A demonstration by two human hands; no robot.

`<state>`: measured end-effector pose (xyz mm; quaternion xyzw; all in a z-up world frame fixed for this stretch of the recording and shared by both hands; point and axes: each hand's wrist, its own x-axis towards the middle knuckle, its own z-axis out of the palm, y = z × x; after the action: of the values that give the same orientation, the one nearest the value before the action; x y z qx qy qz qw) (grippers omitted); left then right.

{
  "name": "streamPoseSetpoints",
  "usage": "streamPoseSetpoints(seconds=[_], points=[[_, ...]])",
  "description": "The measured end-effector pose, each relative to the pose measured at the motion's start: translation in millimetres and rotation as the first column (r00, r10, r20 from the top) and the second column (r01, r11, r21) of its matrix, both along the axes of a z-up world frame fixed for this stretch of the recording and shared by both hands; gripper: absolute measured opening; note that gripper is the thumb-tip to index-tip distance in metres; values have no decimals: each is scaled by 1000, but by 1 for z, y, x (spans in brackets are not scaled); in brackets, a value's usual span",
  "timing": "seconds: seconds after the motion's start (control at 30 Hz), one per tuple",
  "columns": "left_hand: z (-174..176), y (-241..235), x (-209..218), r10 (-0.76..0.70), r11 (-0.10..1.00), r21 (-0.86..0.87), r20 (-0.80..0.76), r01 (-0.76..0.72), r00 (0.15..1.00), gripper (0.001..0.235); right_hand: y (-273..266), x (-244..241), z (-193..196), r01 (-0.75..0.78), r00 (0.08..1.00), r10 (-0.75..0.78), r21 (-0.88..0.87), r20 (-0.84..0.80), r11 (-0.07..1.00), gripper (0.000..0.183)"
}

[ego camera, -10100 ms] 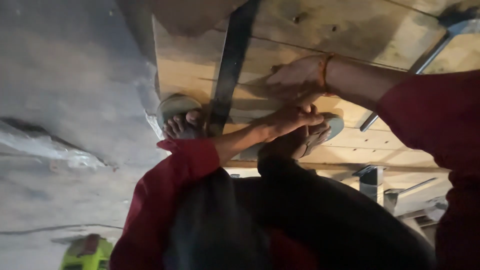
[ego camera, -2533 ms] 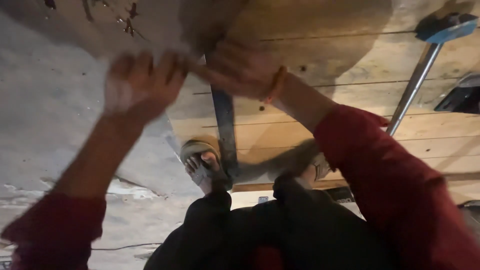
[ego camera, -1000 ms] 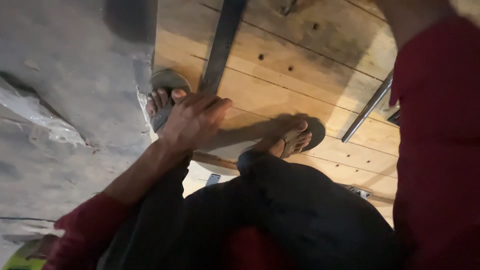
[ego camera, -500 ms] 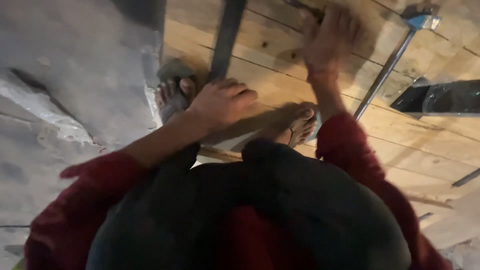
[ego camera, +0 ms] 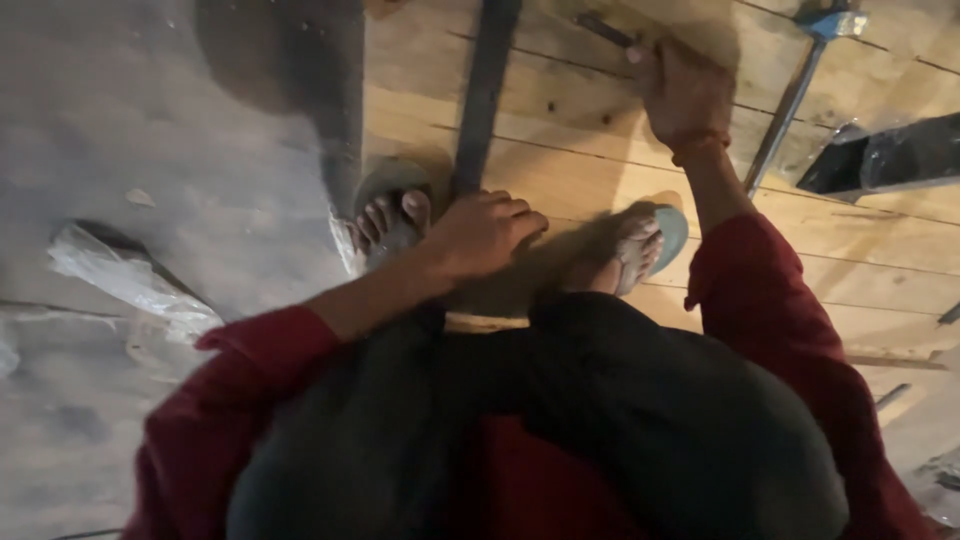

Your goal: The person sits on the floor with a wooden plank between their feet and works on a flat metal strip laid across it. They position a punch-like tool on the strip, strike or press it to form holes, reposition the strip and tool repeatedly, and at one point use a blue-handled tool on the workpiece.

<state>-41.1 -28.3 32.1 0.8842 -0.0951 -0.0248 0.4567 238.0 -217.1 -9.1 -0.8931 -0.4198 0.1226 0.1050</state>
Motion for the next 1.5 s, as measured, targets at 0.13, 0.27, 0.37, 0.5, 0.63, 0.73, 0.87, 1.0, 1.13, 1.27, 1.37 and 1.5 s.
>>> streamPoseSetpoints(seconds=[0.13,0.27,0.37,0.5,0.63,0.73,0.87,1.0,1.13,1.27,1.37,1.5], points=[[16,15,-1,182,975,-114,-94,-192,979,18,-4,-38,-21,181,984,-180,-46,8,982,47],[6,21,-1,318,931,-120,-202,-346,926,18,13,-98,-50,592,793,-589,-31,-155,805,49],[1,17,16,354,900,-133,-329,-414,875,19,22,-104,-32,707,646,-652,-9,-397,707,50],[-20,-5,40,294,880,-169,-540,-444,789,23,28,-96,10,723,543,-559,10,-626,691,42],[-73,-56,51,230,797,-316,-629,-514,743,34,7,-83,18,445,825,-350,127,-444,887,21],[-97,-95,65,164,632,-487,-676,-603,718,45,13,-64,43,157,954,-116,133,-276,979,20],[-117,-141,92,-53,236,-676,-726,-698,686,58,30,-47,75,-95,955,107,55,-278,994,36],[-96,-128,105,-199,68,-626,-772,-777,604,49,26,-19,68,-320,913,304,-16,-272,947,41],[-79,-112,114,-230,202,-544,-835,-815,500,29,53,14,57,-775,607,786,-304,-118,554,44],[-69,-98,119,-323,192,-523,-833,-830,450,21,81,24,25,-925,286,888,-345,-360,158,36],[-67,-95,112,-367,98,-582,-775,-808,514,18,100,8,-10,-973,73,813,-221,-578,-70,32],[-51,-75,122,-462,48,-540,-758,-840,461,24,104,0,-48,-993,106,428,-70,-897,100,31]])
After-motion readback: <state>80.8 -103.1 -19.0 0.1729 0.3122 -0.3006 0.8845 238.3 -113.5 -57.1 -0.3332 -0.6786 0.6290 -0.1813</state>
